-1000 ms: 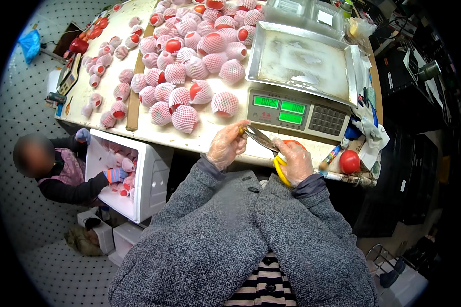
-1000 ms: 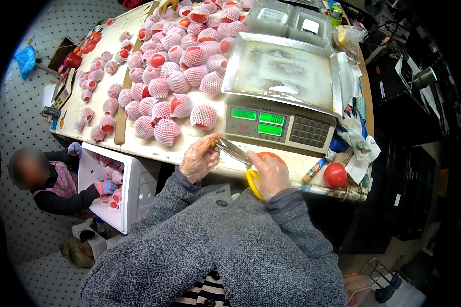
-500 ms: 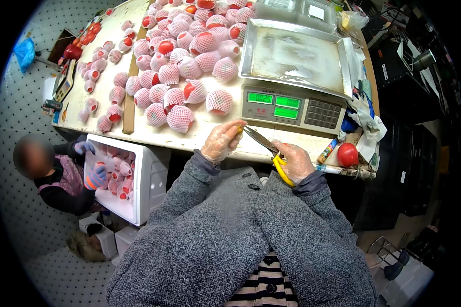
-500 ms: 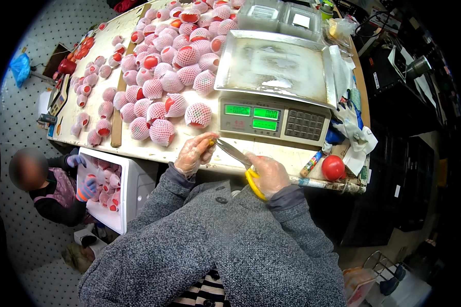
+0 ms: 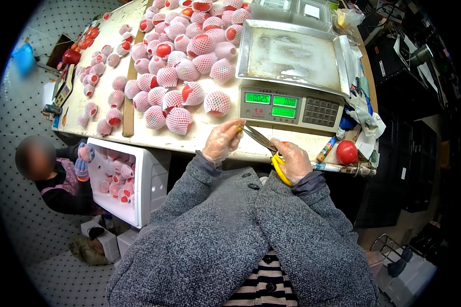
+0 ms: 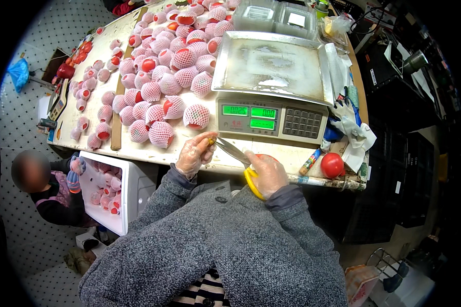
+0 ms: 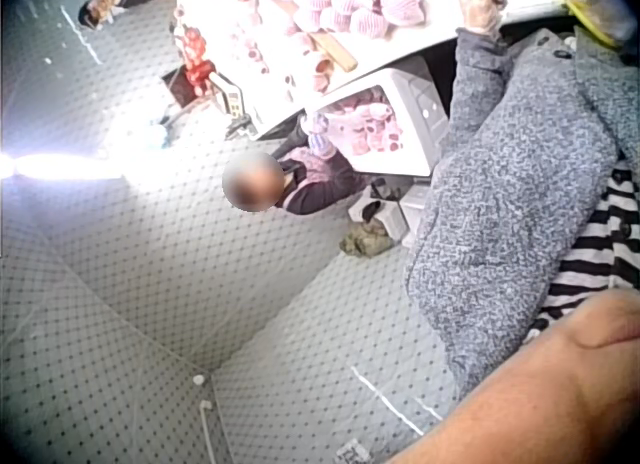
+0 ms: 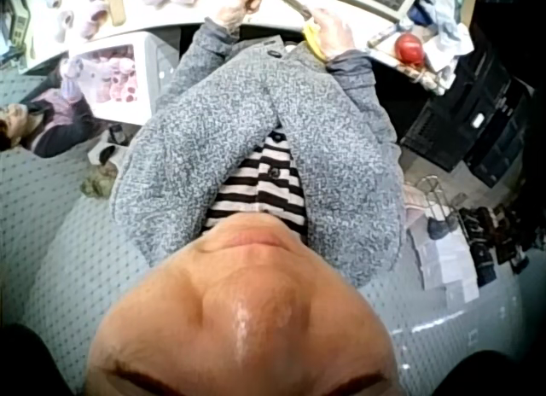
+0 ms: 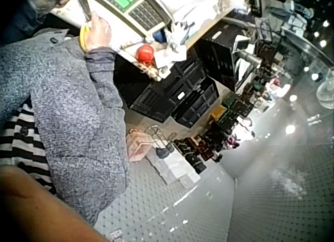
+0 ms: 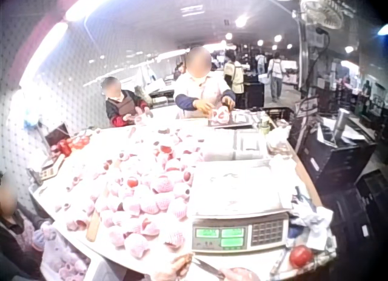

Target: The person uses yellow-handled shears to trim the stems off small round fruits wrapped in white foam netting. They pick up each fruit, cut the stem, and place the trimmed fruit on the table. A coworker packs similar fruits into a white bin in the background.

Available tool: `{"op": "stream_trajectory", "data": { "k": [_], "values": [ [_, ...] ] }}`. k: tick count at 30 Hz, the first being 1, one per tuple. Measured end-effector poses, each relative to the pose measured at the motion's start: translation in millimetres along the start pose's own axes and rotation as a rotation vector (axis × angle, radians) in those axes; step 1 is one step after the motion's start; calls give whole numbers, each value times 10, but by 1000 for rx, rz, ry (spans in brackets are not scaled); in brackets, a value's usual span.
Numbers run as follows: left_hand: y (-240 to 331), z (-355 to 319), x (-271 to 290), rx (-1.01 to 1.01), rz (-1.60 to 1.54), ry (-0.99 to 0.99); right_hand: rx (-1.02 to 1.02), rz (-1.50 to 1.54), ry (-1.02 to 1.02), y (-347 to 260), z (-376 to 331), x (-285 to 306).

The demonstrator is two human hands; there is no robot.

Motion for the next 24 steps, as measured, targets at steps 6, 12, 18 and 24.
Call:
{"op": "stream_trajectory", "data": {
  "k": [6,12,18,24],
  "values": [
    [0,-44,25,-13,-6,-17,-67,279,-173,43,-3,-130],
    [30,-33,10,27,-18,-8,-128,347,-149,-10,-29,-200],
    [-174,209,7,106,-51,-97,-129,143,-29,82,-106,-114],
    [-318,341,-206,258,-45,-239,-208,61,-37,138,-460,38]
  ]
}}
Point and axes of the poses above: each hand's wrist, its own z-axis towards the middle knuckle, its own x-axis out of the back of the hand, y = z × x, the point moved 3 cm from there along z, towards the middle knuckle, and after that the axes turned 14 degrees about -z, right-handed, at the moved point
